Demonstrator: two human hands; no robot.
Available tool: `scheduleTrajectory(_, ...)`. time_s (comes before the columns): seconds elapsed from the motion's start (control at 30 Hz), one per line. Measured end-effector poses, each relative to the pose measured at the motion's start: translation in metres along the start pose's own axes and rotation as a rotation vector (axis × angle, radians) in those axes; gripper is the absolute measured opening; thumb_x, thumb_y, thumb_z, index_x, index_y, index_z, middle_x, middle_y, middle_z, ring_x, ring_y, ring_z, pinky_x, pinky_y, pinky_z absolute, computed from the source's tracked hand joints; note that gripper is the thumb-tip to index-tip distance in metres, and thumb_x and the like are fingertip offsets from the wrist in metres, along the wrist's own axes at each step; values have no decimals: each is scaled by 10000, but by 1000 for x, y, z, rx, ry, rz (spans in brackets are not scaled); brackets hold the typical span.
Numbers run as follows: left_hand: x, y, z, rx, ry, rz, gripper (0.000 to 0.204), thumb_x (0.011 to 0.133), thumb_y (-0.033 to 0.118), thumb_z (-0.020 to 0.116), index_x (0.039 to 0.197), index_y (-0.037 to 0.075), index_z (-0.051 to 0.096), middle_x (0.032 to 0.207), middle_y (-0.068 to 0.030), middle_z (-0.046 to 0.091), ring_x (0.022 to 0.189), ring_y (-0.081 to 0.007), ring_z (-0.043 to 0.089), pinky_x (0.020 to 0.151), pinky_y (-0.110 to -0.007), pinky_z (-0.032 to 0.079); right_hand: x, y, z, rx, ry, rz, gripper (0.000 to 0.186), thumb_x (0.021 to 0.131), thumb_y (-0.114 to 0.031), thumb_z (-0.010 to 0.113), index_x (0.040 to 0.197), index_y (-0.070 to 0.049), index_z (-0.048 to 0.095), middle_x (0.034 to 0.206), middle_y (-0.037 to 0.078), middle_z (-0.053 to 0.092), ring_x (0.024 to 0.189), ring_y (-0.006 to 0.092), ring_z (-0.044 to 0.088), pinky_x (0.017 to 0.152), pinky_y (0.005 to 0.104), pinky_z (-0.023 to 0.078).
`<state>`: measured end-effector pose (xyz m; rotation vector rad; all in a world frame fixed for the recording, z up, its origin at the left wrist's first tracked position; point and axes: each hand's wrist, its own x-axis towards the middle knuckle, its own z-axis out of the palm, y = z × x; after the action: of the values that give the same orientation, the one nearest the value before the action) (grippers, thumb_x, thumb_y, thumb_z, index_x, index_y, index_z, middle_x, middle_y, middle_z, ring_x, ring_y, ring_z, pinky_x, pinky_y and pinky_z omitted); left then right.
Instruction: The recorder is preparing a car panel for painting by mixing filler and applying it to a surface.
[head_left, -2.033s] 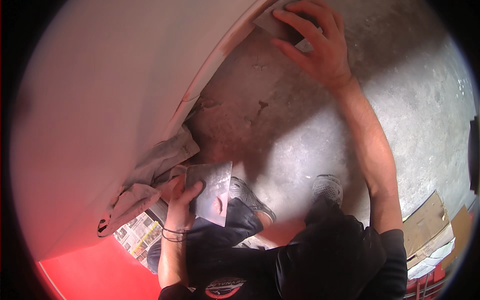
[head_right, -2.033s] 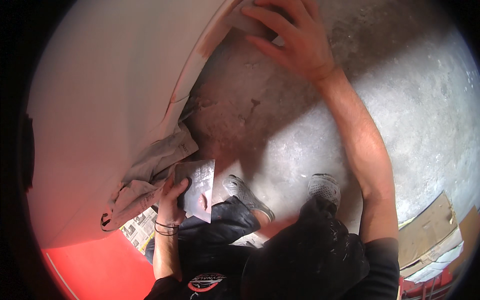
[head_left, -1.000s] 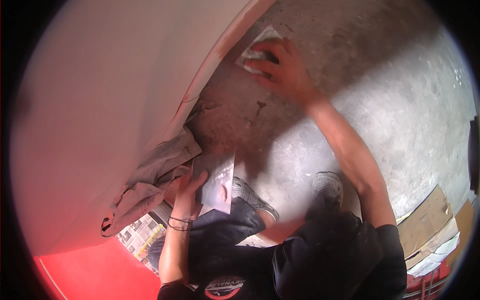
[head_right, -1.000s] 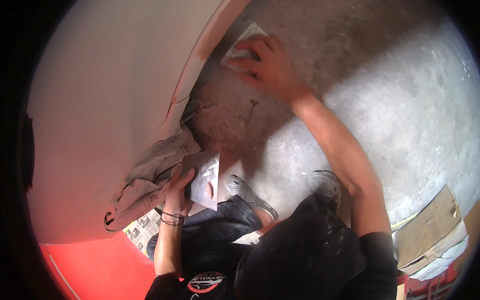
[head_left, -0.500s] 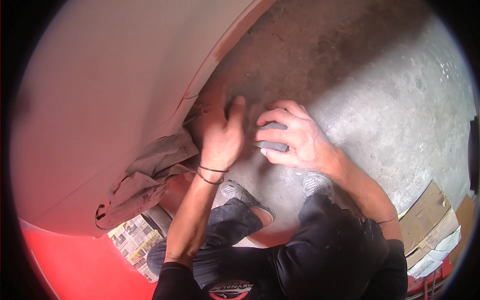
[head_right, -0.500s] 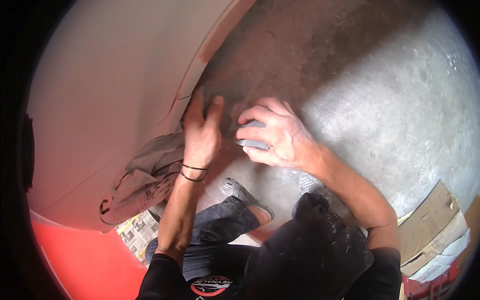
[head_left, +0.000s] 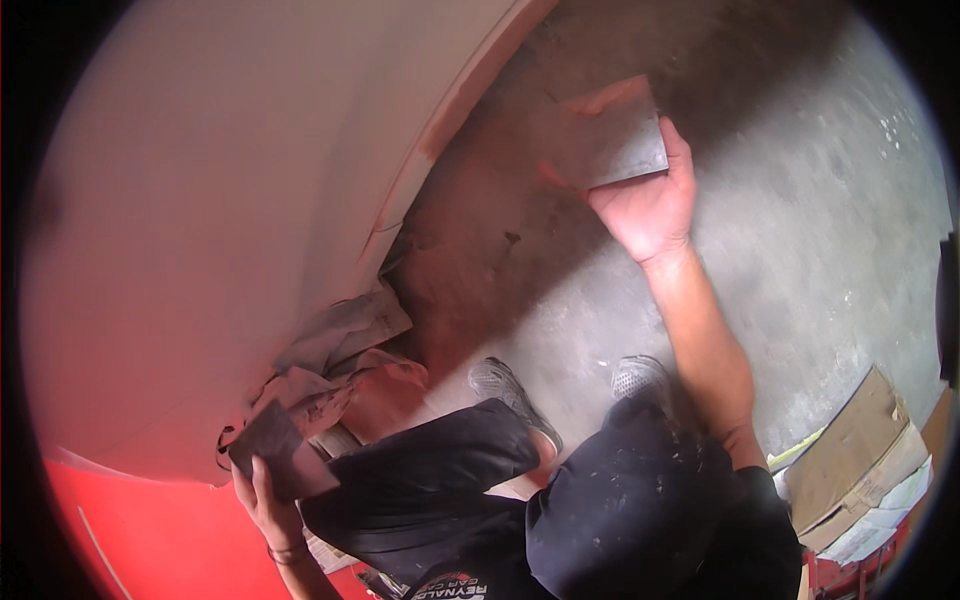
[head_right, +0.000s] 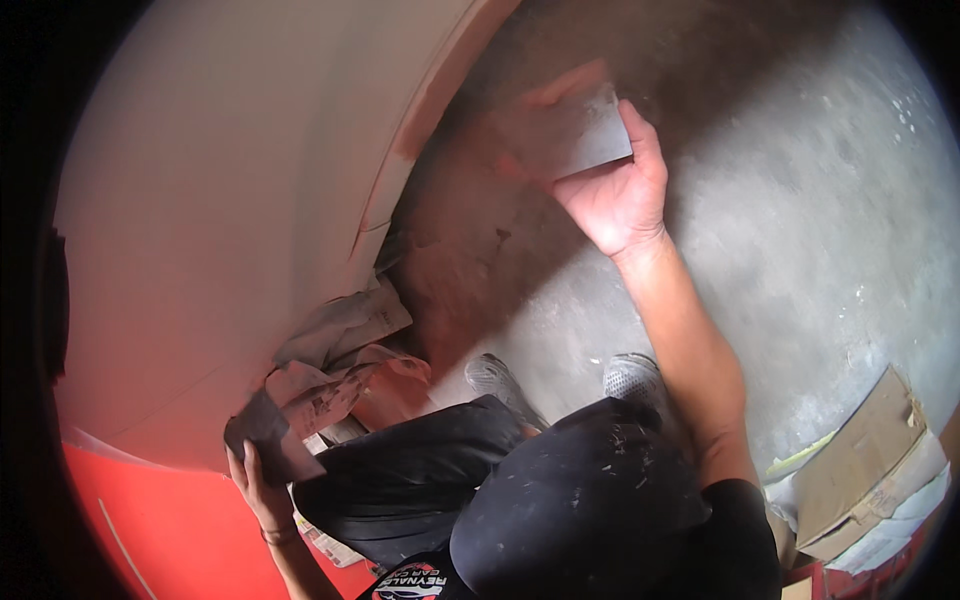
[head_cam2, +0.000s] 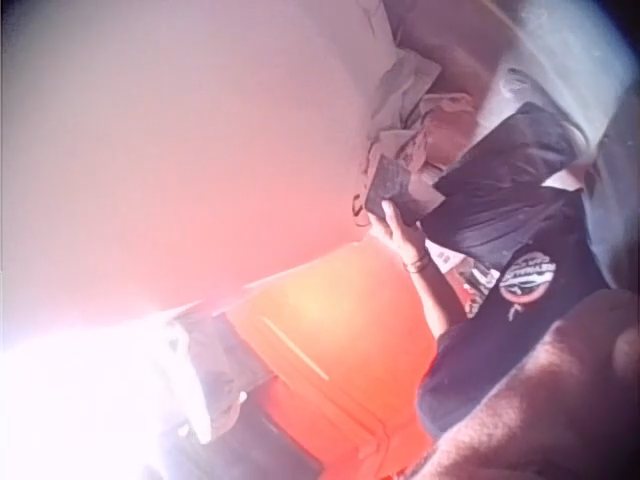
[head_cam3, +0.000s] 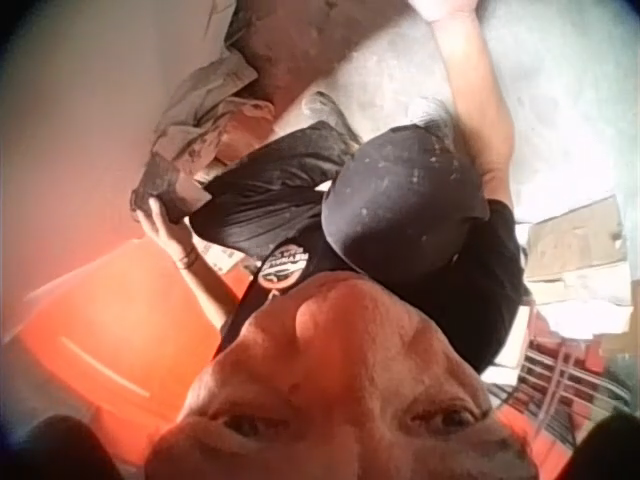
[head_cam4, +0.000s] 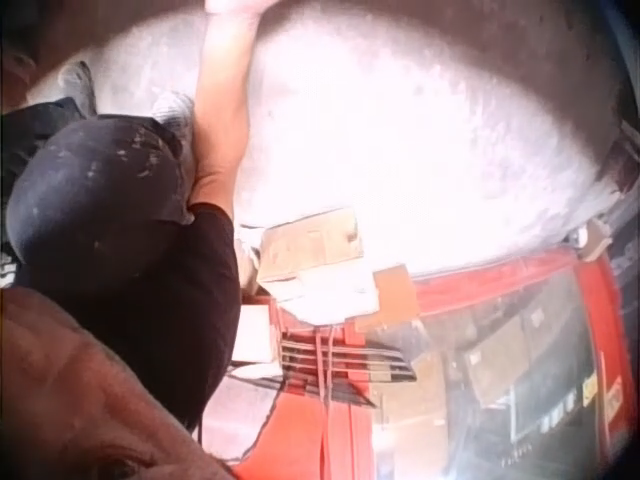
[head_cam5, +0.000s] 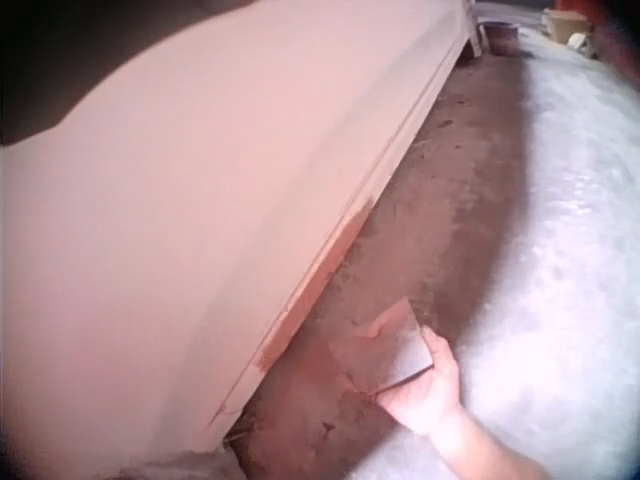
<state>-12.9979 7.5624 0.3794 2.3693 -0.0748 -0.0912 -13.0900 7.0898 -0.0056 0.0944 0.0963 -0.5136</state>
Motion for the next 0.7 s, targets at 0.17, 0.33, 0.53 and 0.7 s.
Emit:
scheduleTrajectory(0.17, -7, -46, -41, -93, 242, -124, 527, 1183, 344, 656, 1590, 12, 608, 1442, -69, 671, 1328, -182, 633, 1166, -380, 508, 60, -4, -25, -527, -4, -332, 523, 1116, -344, 673, 1554, -60, 643, 1574, 116, 651, 1480, 265, 596, 1223, 506, 502)
scheduleTrajectory(0.33, 6, -46, -35, -97, 198, -191, 561, 1160, 378, 680, 1584, 16, 622, 1437, -62, 677, 1316, -191, 634, 1148, -389, 512, 109, 11, -11, -866, 20, -682, 516, 1073, -209, 802, 1524, -9, 653, 1556, 121, 662, 1467, 257, 611, 1230, 456, 519)
scheduleTrajectory(0.53, 20, -51, -22, 33, 182, -180, 515, 1162, 377, 671, 1539, 27, 672, 1449, -81, 681, 1328, -214, 628, 1153, -404, 504, 142, 68, -49, -1418, -21, -1040, 579, 964, -200, 944, 1479, -72, 712, 1484, 116, 663, 1425, 285, 625, 1209, 441, 527)
scheduleTrajectory(0.7, 30, -43, 5, 55, 254, -183, 450, 1162, 373, 666, 1457, 34, 694, 1311, -63, 702, 1203, -192, 650, 1069, -380, 523, 113, 77, -98, -1603, -64, -816, 461, 887, -259, 986, 1301, -149, 816, 1480, 122, 654, 1430, 342, 602, 1176, 465, 527)
